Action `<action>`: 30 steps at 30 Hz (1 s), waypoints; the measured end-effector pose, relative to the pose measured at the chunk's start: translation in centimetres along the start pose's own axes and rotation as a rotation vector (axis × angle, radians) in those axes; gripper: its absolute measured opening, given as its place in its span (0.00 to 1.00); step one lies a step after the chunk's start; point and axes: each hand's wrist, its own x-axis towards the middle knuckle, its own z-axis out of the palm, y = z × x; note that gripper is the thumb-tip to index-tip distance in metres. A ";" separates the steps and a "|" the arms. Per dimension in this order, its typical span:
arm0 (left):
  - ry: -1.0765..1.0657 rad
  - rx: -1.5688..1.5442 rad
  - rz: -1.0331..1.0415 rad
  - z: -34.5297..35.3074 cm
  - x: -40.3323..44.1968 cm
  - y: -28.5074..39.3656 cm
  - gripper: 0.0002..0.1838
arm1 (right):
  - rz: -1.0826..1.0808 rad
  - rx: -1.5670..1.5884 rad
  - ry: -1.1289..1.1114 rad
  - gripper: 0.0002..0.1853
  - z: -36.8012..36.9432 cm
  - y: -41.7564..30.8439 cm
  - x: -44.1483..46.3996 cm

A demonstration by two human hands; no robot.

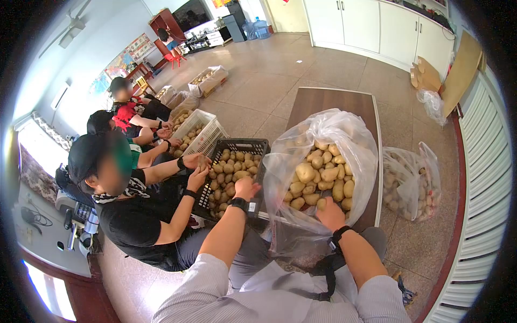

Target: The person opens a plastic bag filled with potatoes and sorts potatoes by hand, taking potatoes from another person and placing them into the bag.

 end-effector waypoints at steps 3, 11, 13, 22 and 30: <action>-0.153 0.184 0.093 2.1 -1.6 -1.0 0.13 | -0.002 0.083 0.086 0.30 1.8 1.9 1.3; -0.392 0.323 -0.018 6.9 -7.7 -3.7 0.14 | 0.159 0.827 -0.250 0.17 -1.0 -1.1 0.2; -0.431 0.448 0.001 7.6 -8.0 -5.2 0.16 | 0.167 0.847 -0.291 0.16 -1.3 -1.5 0.0; -0.703 0.783 -0.134 8.6 -11.4 -6.1 0.23 | 0.070 0.967 -0.468 0.17 -1.3 -1.3 -0.1; -0.759 0.681 -0.200 8.3 -11.4 -5.6 0.22 | 0.042 0.972 -0.492 0.17 -1.7 -1.9 -0.3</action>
